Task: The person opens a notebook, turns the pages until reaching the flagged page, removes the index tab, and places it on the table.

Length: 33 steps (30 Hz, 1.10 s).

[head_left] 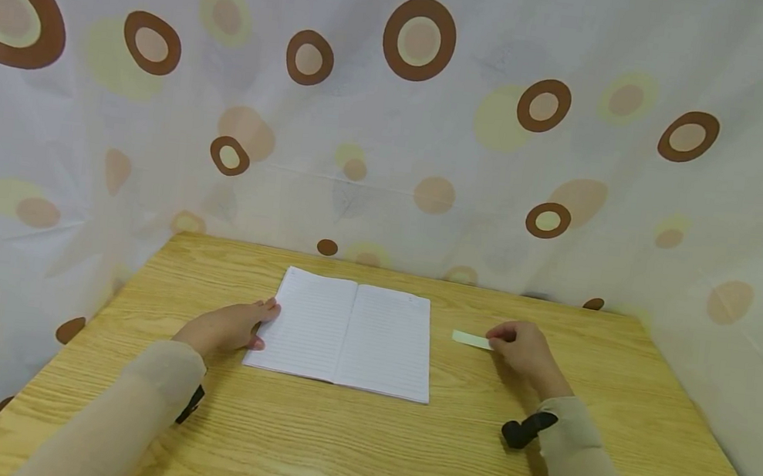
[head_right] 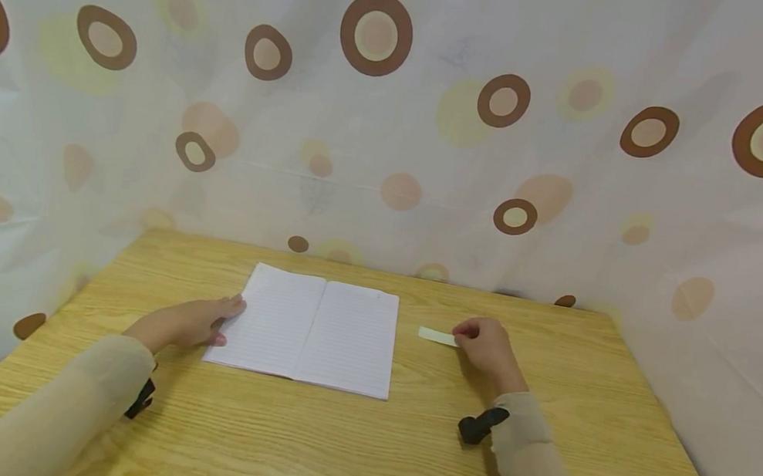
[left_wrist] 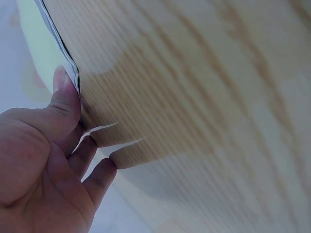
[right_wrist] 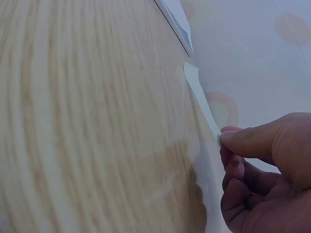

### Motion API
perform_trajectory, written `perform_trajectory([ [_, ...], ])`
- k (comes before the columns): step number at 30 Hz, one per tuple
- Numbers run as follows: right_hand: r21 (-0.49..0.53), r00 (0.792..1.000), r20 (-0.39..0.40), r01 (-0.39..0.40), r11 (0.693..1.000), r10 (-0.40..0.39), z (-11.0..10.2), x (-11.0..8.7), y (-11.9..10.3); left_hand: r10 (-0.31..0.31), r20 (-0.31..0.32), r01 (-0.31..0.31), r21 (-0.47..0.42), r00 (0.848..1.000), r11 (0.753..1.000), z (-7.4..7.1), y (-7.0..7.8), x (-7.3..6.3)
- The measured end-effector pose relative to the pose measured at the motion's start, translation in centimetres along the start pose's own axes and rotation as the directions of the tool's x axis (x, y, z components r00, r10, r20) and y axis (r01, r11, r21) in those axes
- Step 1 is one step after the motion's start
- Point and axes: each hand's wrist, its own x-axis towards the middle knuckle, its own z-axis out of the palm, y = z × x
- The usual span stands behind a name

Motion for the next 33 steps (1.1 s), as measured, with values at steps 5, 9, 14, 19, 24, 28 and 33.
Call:
perform_trajectory([
  [5,-0.004,1.0,0.005,-0.01,1.0,0.01,-0.37,-0.03,0.24,0.009,-0.001,-0.009,0.021,1.0,1.0,-0.07,-0.08,0.05],
  [9,-0.009,1.0,0.006,-0.022,1.0,0.022,-0.53,0.13,0.52,0.009,-0.004,-0.009,0.02,1.0,1.0,-0.08,-0.14,0.07],
  [14,-0.015,1.0,0.008,-0.014,1.0,0.014,-0.52,0.23,0.78,0.007,-0.007,-0.007,0.009,1.0,1.0,-0.01,-0.14,0.0],
  [19,-0.008,1.0,0.015,-0.009,1.0,0.009,-0.35,0.01,0.83,0.023,-0.008,-0.023,0.009,1.0,1.0,-0.1,0.1,-0.17],
  [24,0.002,1.0,0.024,-0.007,1.0,0.007,-0.4,-0.25,0.73,0.032,-0.005,-0.032,0.013,0.999,0.999,-0.14,0.27,-0.27],
  [28,0.004,1.0,0.018,-0.004,1.0,0.004,-0.45,-0.36,0.7,0.031,-0.007,-0.03,0.023,1.0,0.999,-0.03,0.11,-0.15],
  [33,0.018,1.0,0.006,-0.009,1.0,0.009,-0.48,-0.37,0.7,0.028,-0.006,-0.027,0.056,1.0,0.998,0.1,-0.18,0.23],
])
